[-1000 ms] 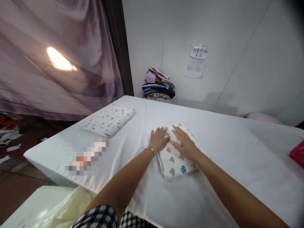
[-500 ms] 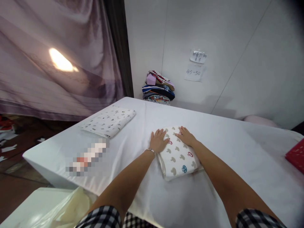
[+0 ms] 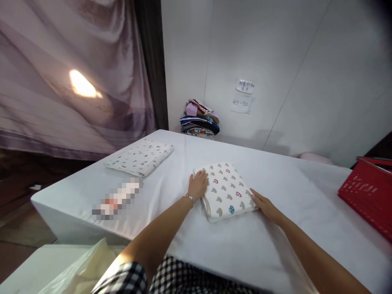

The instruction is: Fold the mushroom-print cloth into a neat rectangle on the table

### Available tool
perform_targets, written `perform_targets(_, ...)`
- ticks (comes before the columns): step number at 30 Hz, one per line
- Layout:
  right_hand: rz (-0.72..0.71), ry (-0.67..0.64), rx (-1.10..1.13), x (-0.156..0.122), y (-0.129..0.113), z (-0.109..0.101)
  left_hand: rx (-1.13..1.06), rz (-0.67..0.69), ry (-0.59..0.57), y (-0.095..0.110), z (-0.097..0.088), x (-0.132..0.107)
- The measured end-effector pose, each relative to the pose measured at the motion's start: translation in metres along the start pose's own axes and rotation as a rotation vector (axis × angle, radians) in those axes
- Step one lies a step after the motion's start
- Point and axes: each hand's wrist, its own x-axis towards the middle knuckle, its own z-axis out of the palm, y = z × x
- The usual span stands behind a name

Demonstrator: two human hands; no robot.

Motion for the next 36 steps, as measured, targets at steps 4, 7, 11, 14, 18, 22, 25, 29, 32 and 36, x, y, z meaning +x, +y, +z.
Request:
perform_targets(4,0.035,0.064,0.128,-0.019,0.01,-0.001,0.022,0.114,-0.031,-0.012,-0.012,-0.034)
perform_targets(7,0.072,0.075,0.168,-0.019,0.007,0.0,0.039,0.204,-0.047,-0.017,-0.018,-0.058)
perform_targets(11,0.124,0.088,0.177,-0.012,-0.008,0.004,0.045,0.315,-0.062,-0.013,-0.019,-0.077)
perform_targets(14,0.22,0.082,0.256,-0.008,-0.02,0.007,0.044,0.409,-0.077,-0.005,-0.018,-0.084)
perform_targets(18,0.27,0.036,0.525,-0.014,-0.031,0.009,0.022,0.524,-0.122,0.01,-0.023,-0.093)
perform_targets(22,0.265,0.033,0.752,-0.027,-0.04,0.006,-0.002,0.536,-0.134,0.023,-0.03,-0.109)
perform_targets(25,0.293,0.069,0.846,-0.032,-0.048,0.004,-0.025,0.503,-0.139,0.026,-0.031,-0.12)
perform_targets(29,0.291,0.085,0.925,-0.033,-0.059,0.001,-0.065,0.483,-0.15,0.026,-0.03,-0.128)
perform_targets(32,0.294,0.095,0.935,-0.034,-0.066,0.0,-0.089,0.48,-0.18,0.025,-0.031,-0.131)
perform_targets(36,0.291,0.088,0.953,-0.036,-0.072,0.0,-0.102,0.458,-0.197,0.025,-0.028,-0.133)
